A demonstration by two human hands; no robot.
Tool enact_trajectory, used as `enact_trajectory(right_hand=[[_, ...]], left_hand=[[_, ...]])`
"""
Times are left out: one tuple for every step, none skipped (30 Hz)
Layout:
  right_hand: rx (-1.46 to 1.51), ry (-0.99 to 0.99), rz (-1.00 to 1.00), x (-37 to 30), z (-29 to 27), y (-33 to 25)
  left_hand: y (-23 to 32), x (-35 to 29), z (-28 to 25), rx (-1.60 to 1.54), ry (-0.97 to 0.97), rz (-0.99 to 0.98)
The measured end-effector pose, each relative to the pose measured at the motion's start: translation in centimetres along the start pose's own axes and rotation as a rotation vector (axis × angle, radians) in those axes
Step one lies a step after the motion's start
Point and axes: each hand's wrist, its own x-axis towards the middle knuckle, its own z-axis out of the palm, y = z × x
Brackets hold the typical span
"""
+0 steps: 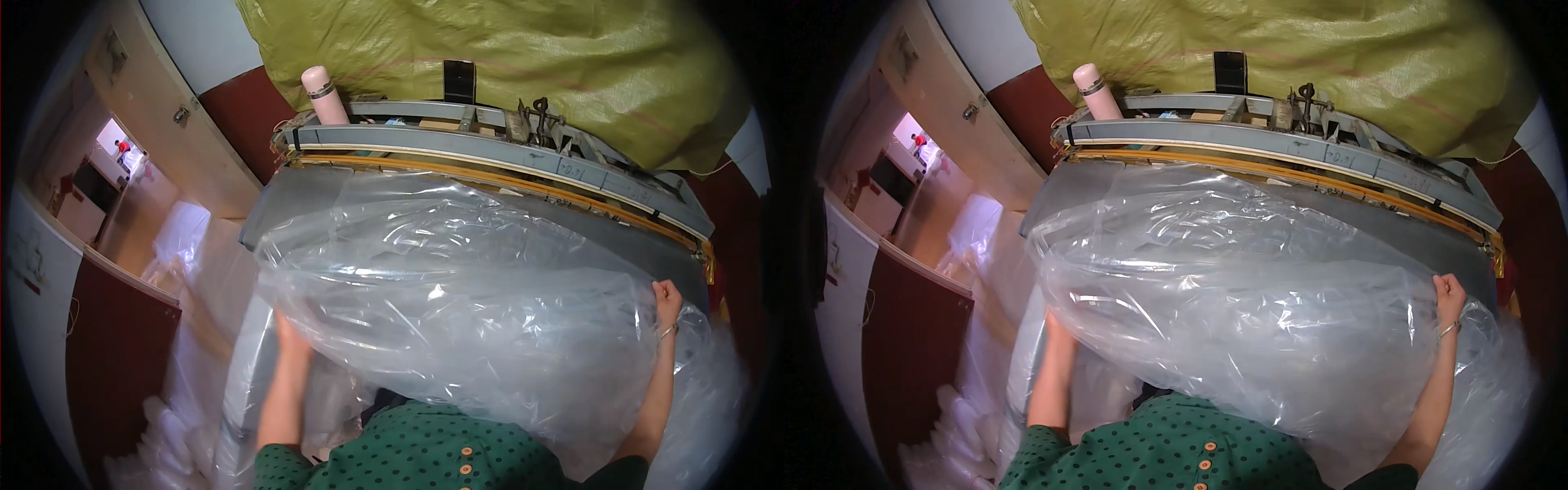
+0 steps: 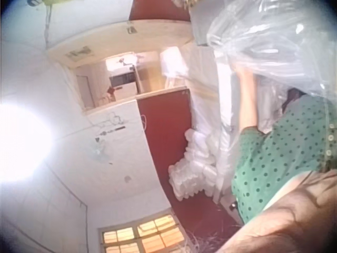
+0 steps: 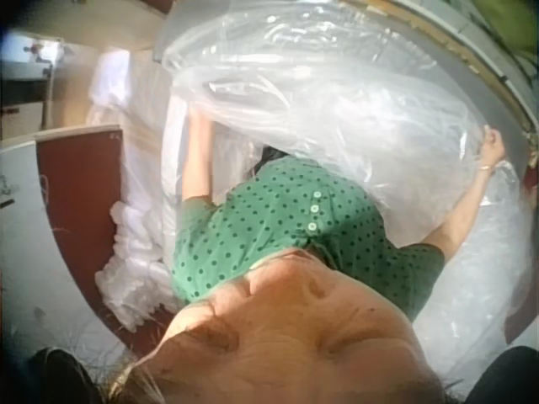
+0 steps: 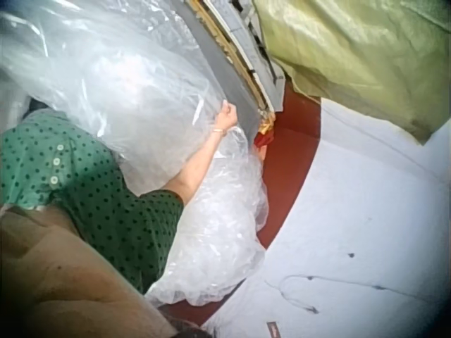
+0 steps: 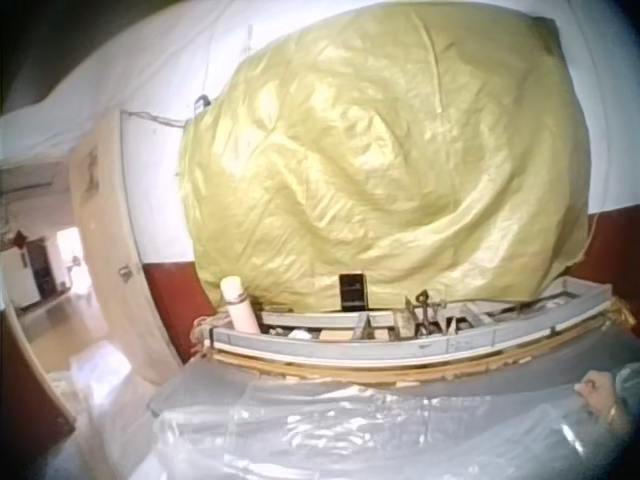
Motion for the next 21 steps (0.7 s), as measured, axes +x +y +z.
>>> enact_trajectory(right_hand=[[-0.003, 0.007, 0.007, 0.0, -0.6, 0.5], [0.05, -0.025, -0.012, 1.1, 1.3, 0.1], [0.043, -0.02, 0.0, 0.9, 1.0, 0.6], [0.066, -0.043, -0.002, 1.3, 1.8, 0.4], [0.061, -0.049, 0.012, 1.1, 1.5, 0.4], [0.06, -0.057, 0.024, 0.8, 1.2, 0.4], [0.046, -0.042, 0.003, 0.9, 1.7, 0.0], [0.029, -0.028, -0.017, 0.8, 2.1, -0.3], [0.014, -0.015, -0.037, 0.8, 2.6, -0.6], [0.014, -0.009, -0.028, 0.6, 2.3, -0.4], [0.01, -0.005, -0.017, 0.5, 1.7, 0.2], [0.008, -0.005, -0.007, 0.3, 1.2, 0.7], [0.005, -0.006, -0.007, 0.3, 1.1, 0.9], [0.006, -0.009, -0.011, 0.4, 1.2, 1.2], [0.005, -0.01, -0.015, 0.6, 1.4, 1.4], [0.013, -0.02, -0.013, 0.6, 1.4, 1.4], [0.019, -0.027, -0.011, 0.6, 1.4, 1.4], [0.025, -0.034, -0.008, 0.5, 1.3, 1.4], [0.036, -0.035, -0.01, 0.6, 1.5, 1.5], [0.044, -0.033, -0.009, 0.7, 1.7, 1.6], [0.052, -0.031, -0.007, 0.8, 1.8, 1.8]], left_hand=[[2.8, 2.7, 1.6, -0.061, -0.048, -0.024], [6.4, 11.2, -6.2, 0.057, 0.004, 0.324], [9.7, 12.9, -4.4, 0.271, 0.042, 0.519], [13.6, 15.2, -5.7, 0.775, 0.253, 0.926], [15.3, 15.2, -3.4, 1.108, 0.298, 0.988], [17.3, 14.5, -0.9, 1.444, 0.345, 1.042], [18.6, 14.6, 0.3, 1.517, 0.322, 1.152], [19.2, 14.7, 1.7, 1.59, 0.294, 1.258], [19.6, 14.5, 2.8, 1.665, 0.268, 1.364], [18.3, 13.0, 5.5, 1.584, 0.034, 1.393], [16.5, 10.8, 8.7, 1.492, -0.2, 1.406], [15.7, 8.9, 11.0, 1.581, -0.498, 1.271], [14.6, 7.9, 12.2, 1.663, -0.667, 1.354], [13.7, 8.1, 12.4, 1.655, -0.76, 1.205], [12.7, 7.9, 12.4, 1.575, -0.796, 1.033], [11.9, 7.8, 12.9, 1.584, -0.834, 0.946], [11.4, 7.9, 13.5, 1.588, -0.871, 0.86], [11.1, 8.2, 13.8, 1.588, -0.91, 0.774], [10.6, 9.4, 13.4, 1.549, -0.892, 0.697], [10.6, 10.4, 13.6, 1.613, -0.911, 0.621], [10.8, 11.4, 14.0, 1.674, -0.929, 0.543]])
